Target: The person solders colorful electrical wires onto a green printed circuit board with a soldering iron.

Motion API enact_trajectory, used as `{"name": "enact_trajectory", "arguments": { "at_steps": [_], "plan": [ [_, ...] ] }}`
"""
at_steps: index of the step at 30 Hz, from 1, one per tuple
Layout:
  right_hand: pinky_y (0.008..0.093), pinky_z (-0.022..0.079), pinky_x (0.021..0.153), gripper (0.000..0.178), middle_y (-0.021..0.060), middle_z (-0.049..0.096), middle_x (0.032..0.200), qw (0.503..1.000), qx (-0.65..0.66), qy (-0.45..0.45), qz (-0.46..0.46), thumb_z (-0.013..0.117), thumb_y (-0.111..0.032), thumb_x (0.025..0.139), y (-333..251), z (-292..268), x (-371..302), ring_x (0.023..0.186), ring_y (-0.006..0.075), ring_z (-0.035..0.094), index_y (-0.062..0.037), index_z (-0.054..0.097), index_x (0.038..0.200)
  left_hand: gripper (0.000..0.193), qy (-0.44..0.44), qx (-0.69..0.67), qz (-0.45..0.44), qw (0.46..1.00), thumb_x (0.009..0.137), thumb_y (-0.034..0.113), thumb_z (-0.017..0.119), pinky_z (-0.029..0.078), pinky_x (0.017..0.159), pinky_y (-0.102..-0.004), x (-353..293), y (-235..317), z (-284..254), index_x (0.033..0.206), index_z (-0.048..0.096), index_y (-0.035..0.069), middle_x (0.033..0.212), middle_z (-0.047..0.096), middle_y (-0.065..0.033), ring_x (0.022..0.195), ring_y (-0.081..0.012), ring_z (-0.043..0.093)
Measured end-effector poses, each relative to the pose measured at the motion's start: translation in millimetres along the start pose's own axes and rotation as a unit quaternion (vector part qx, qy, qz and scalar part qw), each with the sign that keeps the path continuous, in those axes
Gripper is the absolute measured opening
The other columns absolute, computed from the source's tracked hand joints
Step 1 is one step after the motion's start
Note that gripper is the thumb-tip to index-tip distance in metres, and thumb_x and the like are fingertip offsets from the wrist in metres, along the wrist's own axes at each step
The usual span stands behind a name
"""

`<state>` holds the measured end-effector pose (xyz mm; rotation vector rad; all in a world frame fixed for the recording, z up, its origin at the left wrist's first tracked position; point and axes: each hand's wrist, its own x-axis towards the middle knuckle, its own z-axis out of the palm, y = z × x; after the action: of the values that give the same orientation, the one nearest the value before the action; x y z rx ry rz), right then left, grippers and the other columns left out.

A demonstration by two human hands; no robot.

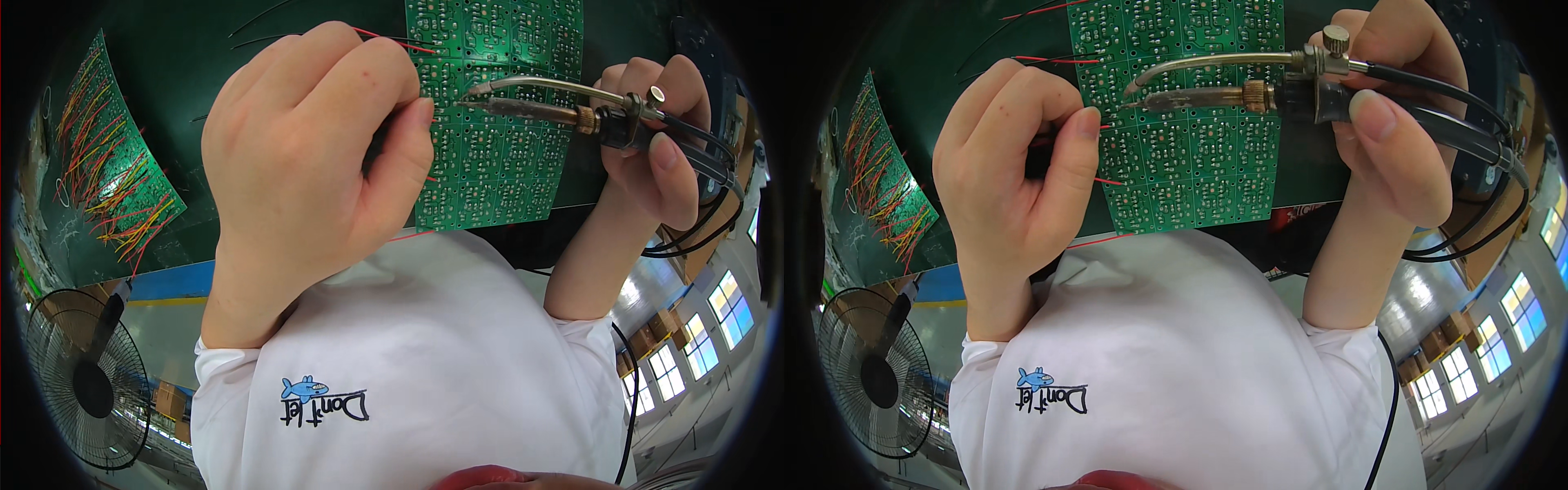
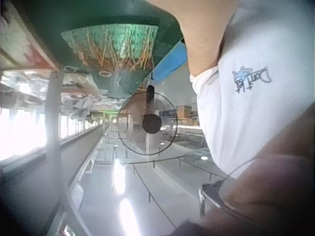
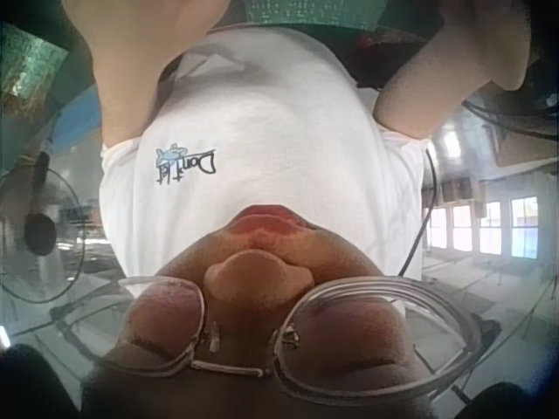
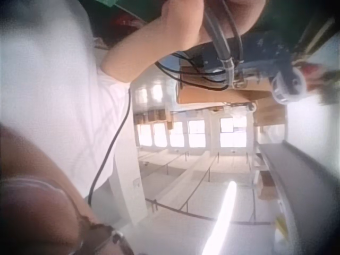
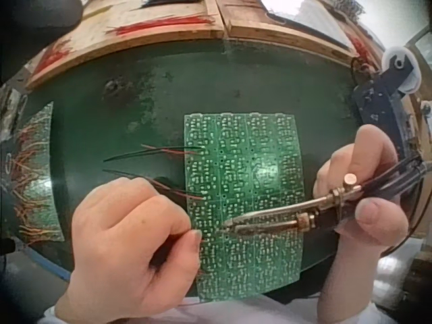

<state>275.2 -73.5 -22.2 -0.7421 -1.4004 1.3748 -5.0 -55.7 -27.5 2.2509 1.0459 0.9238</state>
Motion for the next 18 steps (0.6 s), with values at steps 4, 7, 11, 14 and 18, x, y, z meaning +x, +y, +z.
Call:
{"name": "enact_trajectory", "arguments": {
  "at_steps": [4,7,11,14,18],
  "plan": [
    [0.0273,0.034,0.059,0.026,0.0058,0.047,0.073,1.000,-0.006,0.009,0.009,0.064,-0.019,0.085,-1.5,-0.8,0.0,0.065,0.0120,0.041,-0.0071,0.041,0.090,0.011,0.001,-0.004,0.007,1.000,0.079,-0.001,0.069,0.036,0.049,-0.0294,0.9,-1.2,-0.4,0.076,0.059,0.002,0.066,0.052,-0.0047,0.056,-0.0173,0.047],
    [0.0271,0.034,0.059,0.027,0.0059,0.047,0.074,1.000,-0.002,-0.014,0.004,0.064,-0.020,0.084,-0.7,0.5,0.8,0.065,0.0120,0.041,-0.0070,0.041,0.091,0.011,0.004,-0.009,0.008,1.000,0.079,-0.001,0.068,0.035,0.049,-0.0289,-0.5,-1.3,0.0,0.075,0.058,0.002,0.066,0.052,-0.0046,0.056,-0.0167,0.047],
    [0.0263,0.034,0.059,0.028,0.0060,0.046,0.074,1.000,-0.021,-0.006,0.017,0.066,-0.019,0.084,-0.8,3.7,-0.3,0.065,0.0115,0.041,-0.0064,0.042,0.090,0.011,-0.003,-0.010,0.004,1.000,0.079,-0.001,0.068,0.035,0.049,-0.0287,-0.1,-0.1,-1.1,0.075,0.058,0.002,0.066,0.052,-0.0046,0.055,-0.0164,0.047],
    [0.0263,0.033,0.058,0.028,0.0062,0.046,0.074,1.000,-0.026,-0.005,0.016,0.066,-0.019,0.083,-1.1,5.5,-0.4,0.065,0.0113,0.040,-0.0059,0.042,0.090,0.011,0.001,-0.011,0.010,1.000,0.079,-0.002,0.068,0.035,0.049,-0.0288,-0.3,-0.4,-0.4,0.075,0.058,0.002,0.066,0.052,-0.0045,0.055,-0.0164,0.047],
    [0.0263,0.033,0.057,0.028,0.0064,0.046,0.075,0.999,-0.028,-0.012,0.010,0.066,-0.019,0.083,0.3,2.7,-0.2,0.065,0.0112,0.040,-0.0054,0.043,0.091,0.011,-0.003,-0.008,0.004,1.000,0.079,-0.001,0.068,0.035,0.049,-0.0289,-0.4,0.7,-1.2,0.075,0.059,0.003,0.066,0.052,-0.0044,0.055,-0.0164,0.047]
  ]
}}
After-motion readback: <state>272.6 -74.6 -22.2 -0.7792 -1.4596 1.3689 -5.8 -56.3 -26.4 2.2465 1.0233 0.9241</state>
